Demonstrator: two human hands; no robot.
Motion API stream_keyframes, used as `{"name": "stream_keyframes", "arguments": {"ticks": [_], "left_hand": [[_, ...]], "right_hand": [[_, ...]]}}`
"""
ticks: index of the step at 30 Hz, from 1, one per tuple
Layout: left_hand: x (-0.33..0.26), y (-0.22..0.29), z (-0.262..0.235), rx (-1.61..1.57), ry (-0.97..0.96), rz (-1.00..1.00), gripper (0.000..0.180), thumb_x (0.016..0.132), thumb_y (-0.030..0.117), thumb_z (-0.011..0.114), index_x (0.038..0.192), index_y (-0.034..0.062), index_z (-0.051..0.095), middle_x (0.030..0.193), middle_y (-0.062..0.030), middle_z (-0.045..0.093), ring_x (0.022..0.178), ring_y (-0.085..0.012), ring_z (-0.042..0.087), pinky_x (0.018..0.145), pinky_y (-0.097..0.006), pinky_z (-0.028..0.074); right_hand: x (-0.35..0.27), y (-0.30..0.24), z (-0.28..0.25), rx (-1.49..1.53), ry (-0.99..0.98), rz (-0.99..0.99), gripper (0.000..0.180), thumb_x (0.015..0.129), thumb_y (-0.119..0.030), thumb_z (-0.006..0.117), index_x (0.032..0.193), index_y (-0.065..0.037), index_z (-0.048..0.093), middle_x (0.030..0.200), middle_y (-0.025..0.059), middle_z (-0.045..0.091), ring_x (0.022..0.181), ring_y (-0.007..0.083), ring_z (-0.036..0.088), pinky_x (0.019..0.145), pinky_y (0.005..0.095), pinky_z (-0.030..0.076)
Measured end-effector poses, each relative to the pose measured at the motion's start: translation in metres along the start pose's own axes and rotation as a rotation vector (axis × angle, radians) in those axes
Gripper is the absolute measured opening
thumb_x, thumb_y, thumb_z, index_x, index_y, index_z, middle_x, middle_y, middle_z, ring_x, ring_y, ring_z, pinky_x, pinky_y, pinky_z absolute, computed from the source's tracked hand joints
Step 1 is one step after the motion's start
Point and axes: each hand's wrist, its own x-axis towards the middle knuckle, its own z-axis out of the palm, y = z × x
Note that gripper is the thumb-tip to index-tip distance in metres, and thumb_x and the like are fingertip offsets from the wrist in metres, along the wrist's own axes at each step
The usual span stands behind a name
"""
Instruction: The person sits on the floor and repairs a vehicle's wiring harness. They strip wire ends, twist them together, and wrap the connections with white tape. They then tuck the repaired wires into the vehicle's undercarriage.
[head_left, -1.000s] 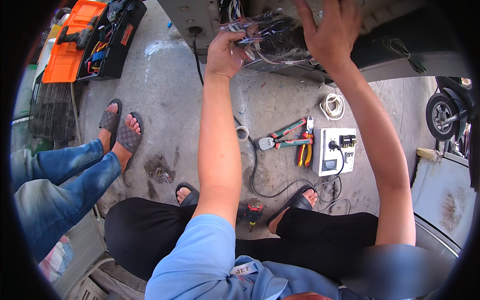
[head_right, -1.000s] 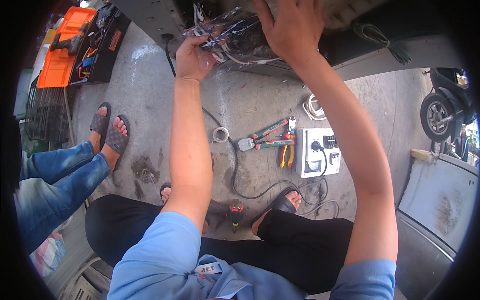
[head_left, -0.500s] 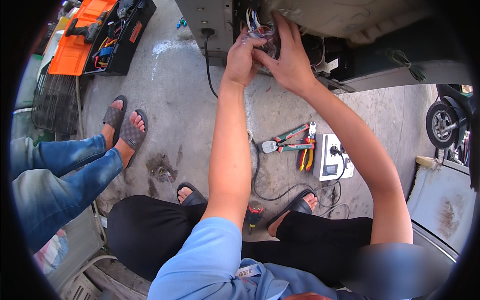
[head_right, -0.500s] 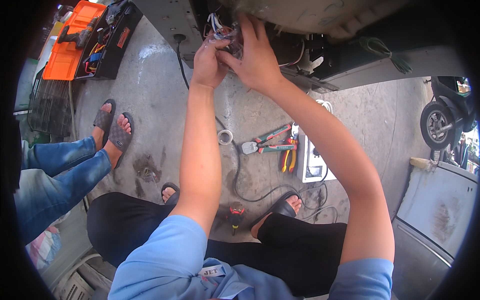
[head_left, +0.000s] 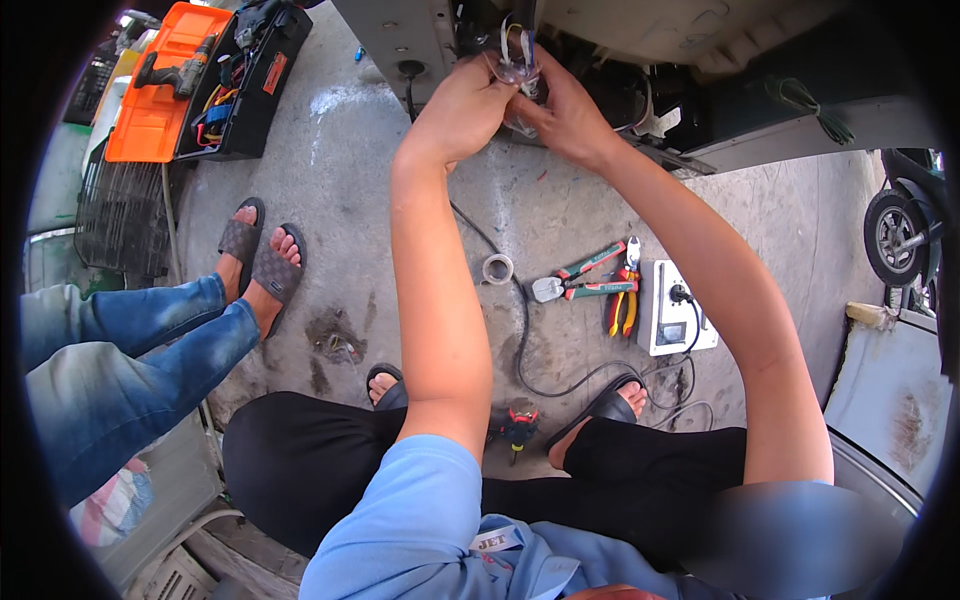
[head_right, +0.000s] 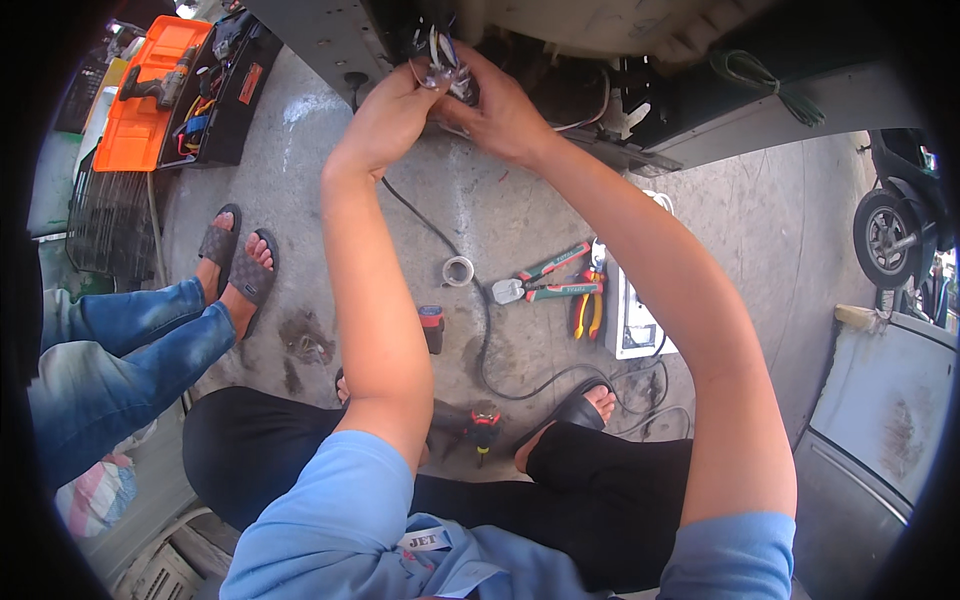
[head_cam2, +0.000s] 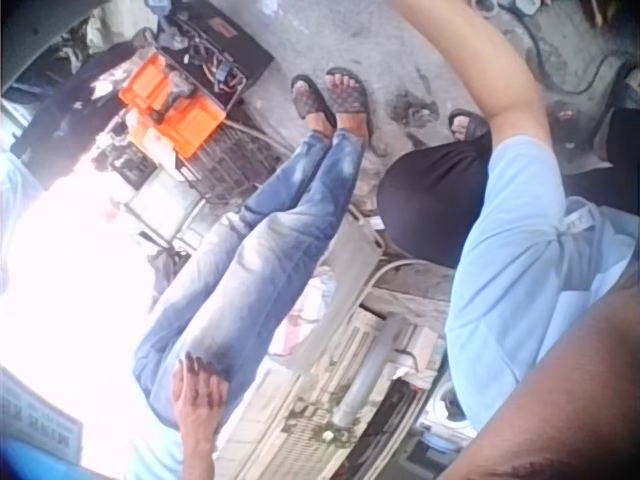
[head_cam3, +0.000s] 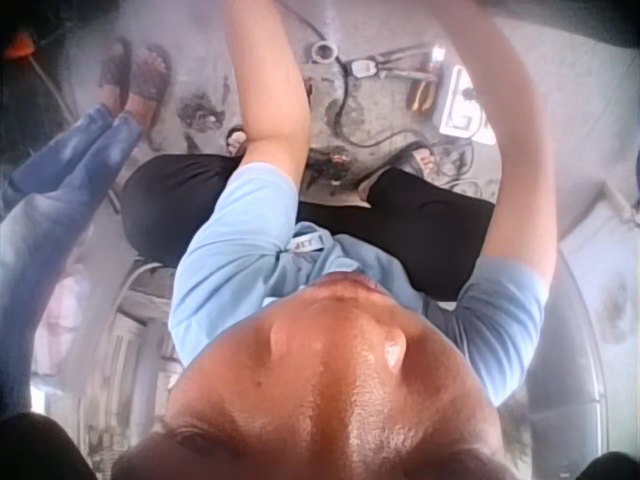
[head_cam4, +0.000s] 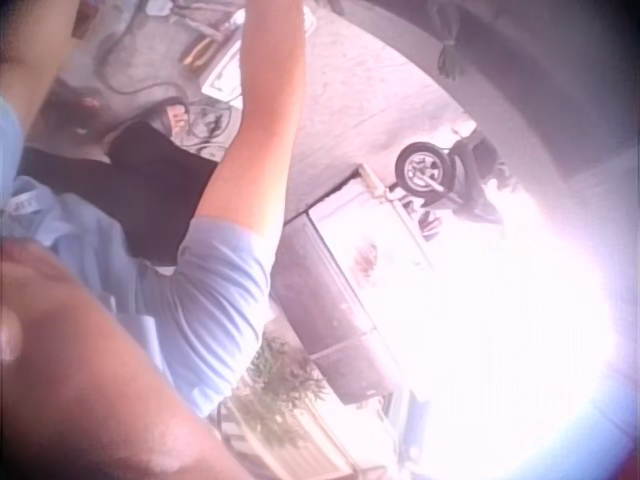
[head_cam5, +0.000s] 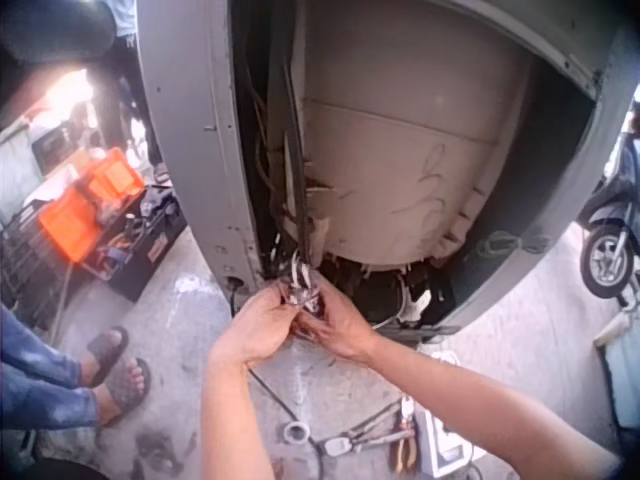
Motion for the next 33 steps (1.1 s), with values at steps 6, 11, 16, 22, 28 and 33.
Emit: {"name": "stream_keyframes", "arguments": {"ticks": [6, 11, 16, 22, 28, 33], "left_hand": [[-0.008, 0.021, -0.008, -0.013, 0.102, -0.003, 0.034, 0.099, 0.007, 0.062, 0.130, -0.0081, 0.060, 0.116, -0.0195, 0.071, 0.097, -0.0191, 0.071, 0.084, -0.030, 0.057], [-0.025, 0.067, -0.028, 0.055, 0.149, -0.121, 0.039, 0.098, 0.017, 0.067, 0.130, -0.0045, 0.062, 0.114, -0.0189, 0.072, 0.090, -0.0219, 0.072, 0.081, -0.033, 0.058], [-0.023, 0.040, -0.018, 0.463, 0.250, 0.113, 0.060, 0.089, 0.034, 0.081, 0.136, 0.0016, 0.061, 0.122, -0.0186, 0.069, 0.107, -0.0252, 0.069, 0.091, -0.038, 0.056], [-0.022, 0.014, 0.000, 0.100, 0.280, 0.221, 0.059, 0.090, 0.034, 0.082, 0.136, 0.0036, 0.062, 0.127, -0.0159, 0.069, 0.115, -0.0209, 0.065, 0.097, -0.034, 0.051], [-0.005, 0.004, 0.019, 0.068, 0.341, 0.300, 0.033, 0.099, 0.030, 0.073, 0.116, 0.0012, 0.069, 0.091, -0.0096, 0.075, 0.085, -0.0159, 0.071, 0.079, -0.031, 0.053], [-0.008, -0.021, 0.034, 0.173, 0.700, 0.265, 0.030, 0.106, 0.028, 0.062, 0.097, -0.0003, 0.066, 0.070, -0.0097, 0.067, 0.052, -0.0163, 0.064, 0.053, -0.032, 0.048]], "right_hand": [[0.014, -0.006, -0.004, 0.002, 0.035, 0.148, 0.039, 0.093, -0.021, 0.077, 0.124, -0.002, 0.062, 0.089, 0.0037, 0.071, 0.076, 0.0099, 0.066, 0.069, 0.0295, 0.053], [0.015, -0.014, -0.016, 0.059, 0.065, 0.287, 0.030, 0.093, -0.020, 0.078, 0.114, -0.002, 0.067, 0.091, 0.0027, 0.072, 0.076, 0.0090, 0.066, 0.069, 0.0278, 0.053], [0.027, -0.019, -0.027, 0.468, 0.104, 0.321, 0.027, 0.094, -0.023, 0.079, 0.108, -0.003, 0.068, 0.087, 0.0028, 0.070, 0.076, 0.0098, 0.065, 0.067, 0.0264, 0.053], [0.038, -0.011, -0.049, 0.721, -0.110, 0.432, 0.019, 0.099, -0.018, 0.074, 0.110, -0.006, 0.065, 0.089, 0.0039, 0.069, 0.075, 0.0160, 0.069, 0.066, 0.0318, 0.060], [0.042, -0.003, -0.061, 0.779, -0.277, 0.351, 0.021, 0.097, -0.018, 0.075, 0.111, -0.008, 0.063, 0.097, 0.0035, 0.069, 0.082, 0.0154, 0.069, 0.070, 0.0342, 0.061], [0.041, 0.009, -0.061, 0.618, -0.067, 0.355, 0.023, 0.097, -0.020, 0.076, 0.112, -0.007, 0.064, 0.091, 0.0021, 0.068, 0.077, 0.0137, 0.067, 0.064, 0.0320, 0.059]]}}
